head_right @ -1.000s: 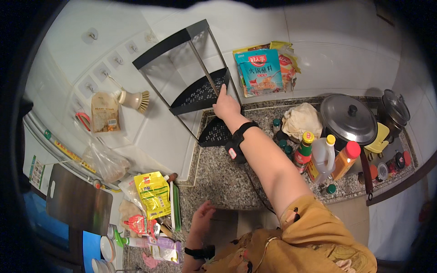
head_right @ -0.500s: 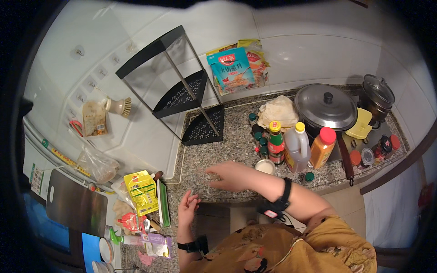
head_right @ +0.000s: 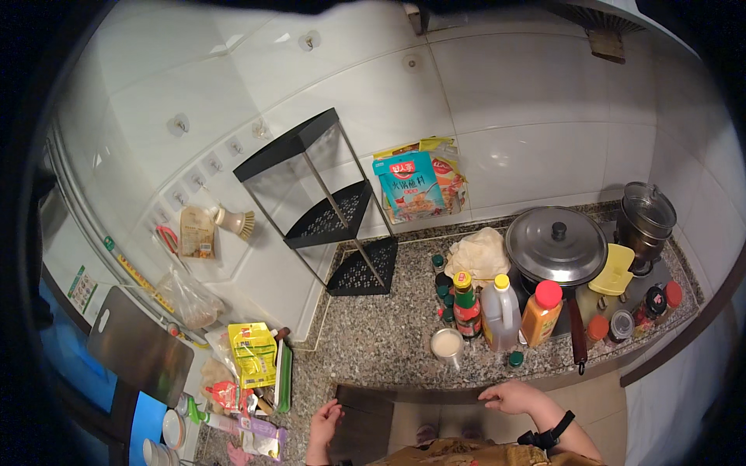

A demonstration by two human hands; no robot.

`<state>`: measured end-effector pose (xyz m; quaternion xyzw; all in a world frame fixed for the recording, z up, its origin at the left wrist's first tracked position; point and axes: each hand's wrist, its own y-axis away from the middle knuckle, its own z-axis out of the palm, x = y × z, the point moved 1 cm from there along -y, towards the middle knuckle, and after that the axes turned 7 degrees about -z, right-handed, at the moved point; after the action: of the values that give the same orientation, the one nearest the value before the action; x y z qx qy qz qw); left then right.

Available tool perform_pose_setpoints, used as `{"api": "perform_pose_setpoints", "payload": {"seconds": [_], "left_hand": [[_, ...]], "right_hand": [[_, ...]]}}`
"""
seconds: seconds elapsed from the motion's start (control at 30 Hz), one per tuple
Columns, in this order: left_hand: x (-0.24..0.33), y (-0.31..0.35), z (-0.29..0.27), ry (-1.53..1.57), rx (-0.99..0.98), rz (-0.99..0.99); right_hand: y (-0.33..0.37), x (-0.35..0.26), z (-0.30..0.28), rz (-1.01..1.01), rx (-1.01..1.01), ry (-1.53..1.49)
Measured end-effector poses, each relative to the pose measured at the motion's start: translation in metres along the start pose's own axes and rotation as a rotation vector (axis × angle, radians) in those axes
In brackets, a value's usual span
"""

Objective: The person assembles a black perforated corner rack by inserting metal rods into the slots of three curved trays. They align the trays vertically, secure the rods, and adjust the structure to ensure stability.

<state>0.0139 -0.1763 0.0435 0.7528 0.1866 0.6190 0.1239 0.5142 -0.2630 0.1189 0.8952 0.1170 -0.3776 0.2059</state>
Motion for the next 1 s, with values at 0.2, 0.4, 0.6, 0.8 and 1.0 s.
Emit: {"api": "perform_pose_setpoints", "payload": {"seconds": [0.2, 0.4, 0.6, 0.8, 1.0], "left_hand": [[0.010, -0.008, 0.026, 0.058, -0.100, 0.198], [0.023, 0.020, 0.014, 0.003, -0.078, 0.127], [0.004, 0.025, -0.023, 0.015, -0.060, 0.106], [0.014, 0.038, -0.050, 0.034, -0.031, 0.096], [0.009, 0.052, -0.080, 0.082, 0.023, 0.073]], "right_hand": [[-0.015, 0.012, 0.002, 0.024, 0.045, 0.294], [-0.010, -0.002, 0.018, 0.064, 0.073, 0.274], [-0.019, -0.012, 0.029, 0.116, 0.008, 0.302], [-0.060, -0.044, 0.039, 0.001, 0.031, 0.299], [-0.090, -0.056, 0.049, -0.045, 0.138, 0.300]]}}
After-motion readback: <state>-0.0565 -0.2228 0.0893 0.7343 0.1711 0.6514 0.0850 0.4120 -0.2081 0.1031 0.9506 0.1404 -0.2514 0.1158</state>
